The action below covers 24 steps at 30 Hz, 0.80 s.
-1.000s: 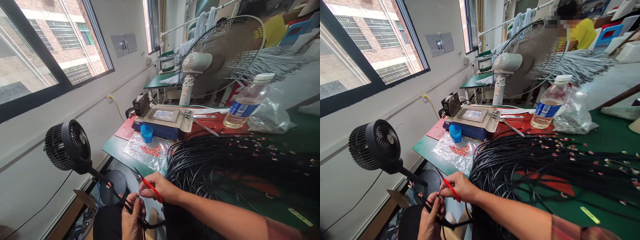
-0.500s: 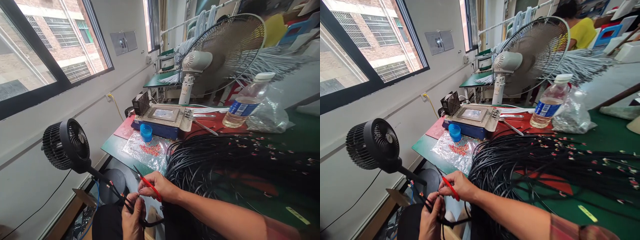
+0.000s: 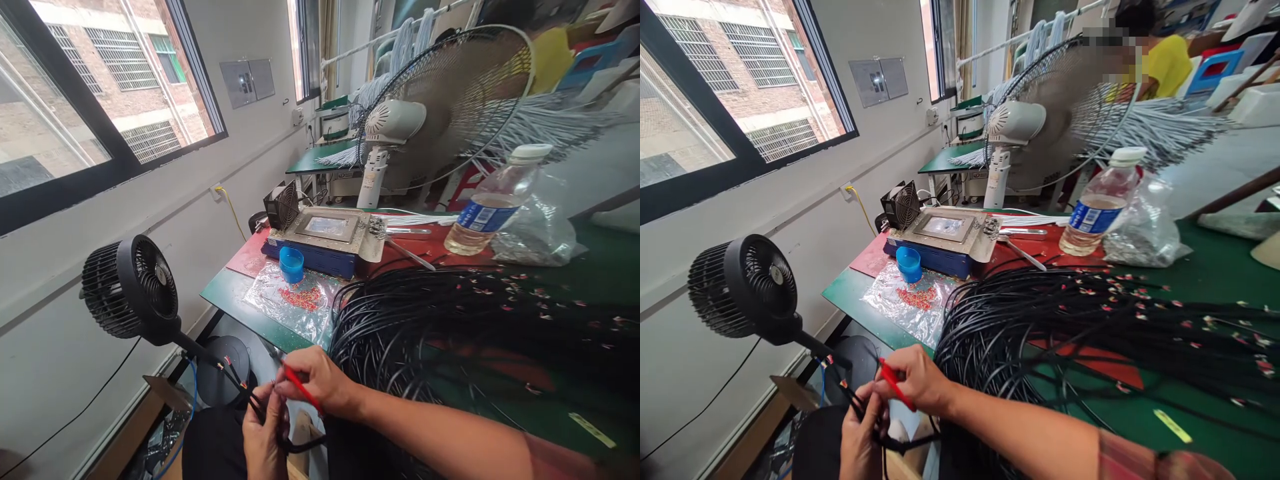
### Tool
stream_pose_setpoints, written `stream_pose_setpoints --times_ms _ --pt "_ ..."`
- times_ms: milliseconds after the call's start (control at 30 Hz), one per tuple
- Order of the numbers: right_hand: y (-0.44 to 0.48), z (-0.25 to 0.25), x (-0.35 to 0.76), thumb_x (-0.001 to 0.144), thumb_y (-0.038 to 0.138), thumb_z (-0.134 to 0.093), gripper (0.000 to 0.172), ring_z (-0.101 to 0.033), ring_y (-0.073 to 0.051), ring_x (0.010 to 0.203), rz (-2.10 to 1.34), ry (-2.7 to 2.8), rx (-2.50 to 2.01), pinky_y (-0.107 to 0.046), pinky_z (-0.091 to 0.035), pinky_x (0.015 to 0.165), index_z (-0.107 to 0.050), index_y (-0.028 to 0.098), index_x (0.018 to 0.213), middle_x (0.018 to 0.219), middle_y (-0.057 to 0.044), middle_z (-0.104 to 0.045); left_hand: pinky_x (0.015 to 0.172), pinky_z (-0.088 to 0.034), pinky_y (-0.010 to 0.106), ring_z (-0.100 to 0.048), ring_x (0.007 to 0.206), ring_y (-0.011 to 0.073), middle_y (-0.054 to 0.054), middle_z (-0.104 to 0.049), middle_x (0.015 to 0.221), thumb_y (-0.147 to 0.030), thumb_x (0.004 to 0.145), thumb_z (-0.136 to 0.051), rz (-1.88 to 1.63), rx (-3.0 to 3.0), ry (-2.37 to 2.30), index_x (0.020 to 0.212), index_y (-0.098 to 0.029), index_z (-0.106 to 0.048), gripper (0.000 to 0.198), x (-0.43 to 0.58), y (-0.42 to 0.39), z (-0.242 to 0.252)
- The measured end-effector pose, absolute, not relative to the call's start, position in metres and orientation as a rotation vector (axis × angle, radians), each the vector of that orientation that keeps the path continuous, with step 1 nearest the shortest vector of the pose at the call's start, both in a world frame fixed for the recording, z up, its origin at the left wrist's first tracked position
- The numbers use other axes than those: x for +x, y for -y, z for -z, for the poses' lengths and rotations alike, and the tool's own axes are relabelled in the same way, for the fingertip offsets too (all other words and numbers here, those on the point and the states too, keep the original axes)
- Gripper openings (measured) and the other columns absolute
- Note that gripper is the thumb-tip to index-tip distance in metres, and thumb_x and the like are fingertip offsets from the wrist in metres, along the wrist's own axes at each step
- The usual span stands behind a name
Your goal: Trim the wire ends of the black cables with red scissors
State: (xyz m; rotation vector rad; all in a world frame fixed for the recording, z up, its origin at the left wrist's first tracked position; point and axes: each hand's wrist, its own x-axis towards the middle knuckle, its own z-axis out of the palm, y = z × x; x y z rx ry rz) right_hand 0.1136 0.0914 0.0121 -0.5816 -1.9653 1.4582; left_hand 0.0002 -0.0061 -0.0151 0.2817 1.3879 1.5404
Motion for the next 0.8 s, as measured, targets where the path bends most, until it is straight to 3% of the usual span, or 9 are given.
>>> stream_pose_setpoints --times_ms 200,467,800 --pt "-0.0984 -0.0161 0.1153 0.066 0.046 -0.067 0.035 -0.040 -0.006 0.040 -1.957 1.626 -0.741 -0.017 -0.030 0.040 -0.061 0.011 0.069 0.046 0.005 -0.045 0.034 -0.026 0.013 -0.042 0.039 0.0011 -0.005 -0.057 0.055 -0.037 0.058 -0.072 -1.525 0.207 -1.261 0.080 -0.015 -0.058 0.034 -0.0016 0.0055 0.0086" --pt "-0.0984 -0.0138 0.1155 0.065 0.043 -0.070 0.034 -0.040 -0.004 0.040 -1.981 1.665 -0.694 -0.015 -0.030 0.038 -0.065 0.010 0.070 0.046 0.005 -0.047 0.034 -0.024 0.013 -0.041 0.038 0.0006 -0.005 -0.056 0.054 -0.035 0.063 -0.068 -1.467 0.274 -1.207 0.073 -0.014 -0.059 0.025 0.0031 0.0076 0.0066" --pt "-0.0979 -0.0166 0.1151 0.066 0.047 -0.068 0.037 -0.039 -0.004 0.038 -2.012 1.594 -0.688 -0.015 -0.029 0.037 -0.061 0.011 0.068 0.046 0.006 -0.046 0.034 -0.021 0.013 -0.039 0.036 0.0003 -0.005 -0.056 0.052 -0.038 0.059 -0.071 -1.438 0.261 -1.217 0.073 -0.014 -0.057 0.031 0.0019 0.0067 0.0071"
